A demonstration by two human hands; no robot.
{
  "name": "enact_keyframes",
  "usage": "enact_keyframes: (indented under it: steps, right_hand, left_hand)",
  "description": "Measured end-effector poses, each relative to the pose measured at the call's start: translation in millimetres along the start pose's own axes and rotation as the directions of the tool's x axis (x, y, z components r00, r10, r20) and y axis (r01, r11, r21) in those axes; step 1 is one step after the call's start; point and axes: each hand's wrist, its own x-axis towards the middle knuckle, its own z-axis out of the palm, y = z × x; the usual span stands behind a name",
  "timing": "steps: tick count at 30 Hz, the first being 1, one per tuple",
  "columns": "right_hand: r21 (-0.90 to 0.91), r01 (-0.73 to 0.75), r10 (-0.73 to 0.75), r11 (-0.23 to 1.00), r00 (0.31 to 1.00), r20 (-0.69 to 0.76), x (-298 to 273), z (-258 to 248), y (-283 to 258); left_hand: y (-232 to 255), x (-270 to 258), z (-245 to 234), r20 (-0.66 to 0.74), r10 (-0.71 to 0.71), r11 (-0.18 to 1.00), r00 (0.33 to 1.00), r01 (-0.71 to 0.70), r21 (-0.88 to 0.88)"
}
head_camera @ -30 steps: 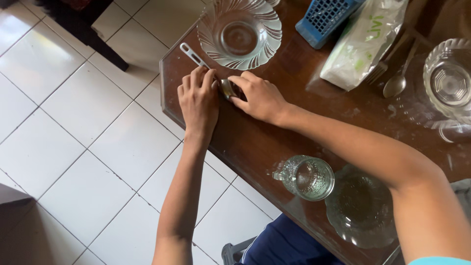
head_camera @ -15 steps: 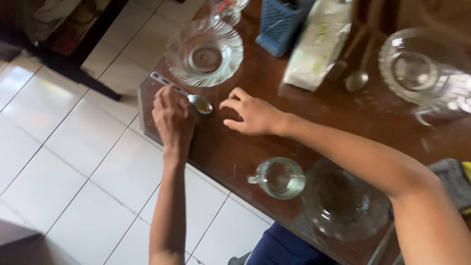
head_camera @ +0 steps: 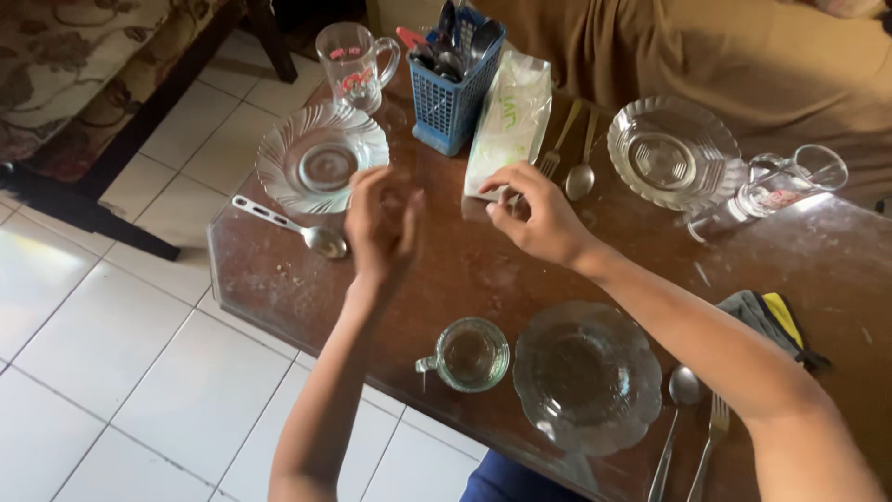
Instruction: The person arranges plates, glasses, and cutlery on a wooden tabletop, moving a utensil holder and adjusting the placement of a napkin.
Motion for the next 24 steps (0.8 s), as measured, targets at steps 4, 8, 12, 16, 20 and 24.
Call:
enact_keyframes:
  steps: [4,8,12,16,20,24]
  right_hand:
    - [0.005,-0.177,0.176,0.984,0.973,-0.152,10.9,-14.1,-8.9]
    - [-0.126,-0.146,0.112,0.981,0.963,-0.246,25.5,-20.0,-11.0]
    - [-0.181,-0.128,0.085,0.975,0.970,-0.227,45.9,-17.2,5.6]
    - [-0.341,0.016,-0.122,0.940,0.949,-0.291,84.2,-5.3,39.4]
    - [-0.331,-0.062,-0.069,0.941,0.927,-0.369,122.4,10.9,70.2]
    - [-0.351,-0.087,-0.044,0.932,0.936,-0.348,142.9,14.5,87.3]
  left_hand:
    - [-5.8,29.0,51.3,0.109,-0.245,0.841,0.963,0.267,-0.470]
    - [-31.1,28.9,76.1,0.089,-0.328,0.778,0.940,0.323,-0.539]
    - [-50.6,14.6,78.7,0.107,-0.409,0.647,0.906,0.371,-0.666]
    - [-46.7,6.0,73.6,0.113,-0.412,0.763,0.904,0.410,-0.500]
    - [-46.1,11.6,69.3,0.121,-0.354,0.793,0.928,0.366,-0.486]
    - [-48.7,13.9,68.4,0.089,-0.412,0.768,0.907,0.398,-0.502]
